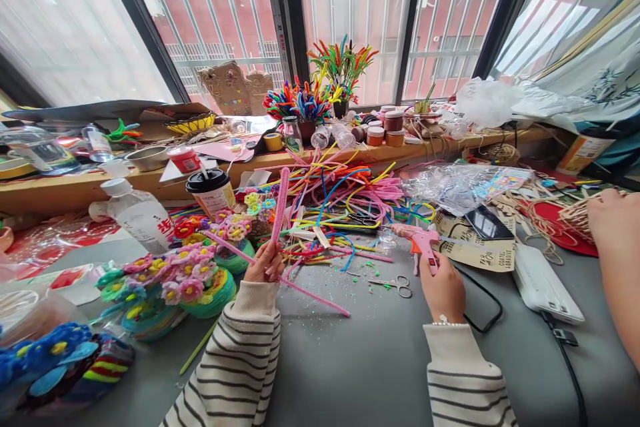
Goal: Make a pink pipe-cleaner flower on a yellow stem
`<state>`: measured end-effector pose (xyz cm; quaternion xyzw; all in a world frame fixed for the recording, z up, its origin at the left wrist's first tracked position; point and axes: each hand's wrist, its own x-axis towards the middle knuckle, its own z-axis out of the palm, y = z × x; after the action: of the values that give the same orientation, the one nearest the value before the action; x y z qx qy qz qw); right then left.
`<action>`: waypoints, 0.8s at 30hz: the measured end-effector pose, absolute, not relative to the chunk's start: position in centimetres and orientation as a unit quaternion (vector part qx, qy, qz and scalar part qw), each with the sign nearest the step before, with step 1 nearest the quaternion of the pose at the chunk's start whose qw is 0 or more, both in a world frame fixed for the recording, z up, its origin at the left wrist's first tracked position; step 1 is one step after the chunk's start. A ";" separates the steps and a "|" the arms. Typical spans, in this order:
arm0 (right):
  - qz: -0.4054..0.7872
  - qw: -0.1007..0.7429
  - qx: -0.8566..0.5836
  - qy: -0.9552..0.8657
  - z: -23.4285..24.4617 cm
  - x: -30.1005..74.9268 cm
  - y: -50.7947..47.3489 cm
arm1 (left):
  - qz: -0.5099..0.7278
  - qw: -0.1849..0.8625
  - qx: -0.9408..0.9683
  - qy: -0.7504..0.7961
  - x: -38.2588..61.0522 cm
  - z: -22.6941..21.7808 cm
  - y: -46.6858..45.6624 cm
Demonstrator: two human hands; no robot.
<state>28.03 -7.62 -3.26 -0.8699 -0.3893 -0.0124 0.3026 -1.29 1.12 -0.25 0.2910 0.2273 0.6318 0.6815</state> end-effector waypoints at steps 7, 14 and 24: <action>-0.175 0.268 -0.822 -0.471 -3.2 28.3 -6.9 | 0.634 0.678 0.283 0.243 -0.8 -0.2 1.3; -0.077 0.077 -0.749 -0.654 1.3 24.8 0.6 | 0.638 0.673 0.294 0.232 -0.8 -0.8 1.7; 0.029 -0.092 -0.720 -0.687 2.0 23.9 8.4 | 0.632 0.680 0.296 0.223 -0.8 -0.3 1.1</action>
<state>23.92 8.41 2.03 -0.7204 -0.6868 0.0293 -0.0924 -0.81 1.08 -0.25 0.2961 0.2234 0.6319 0.6805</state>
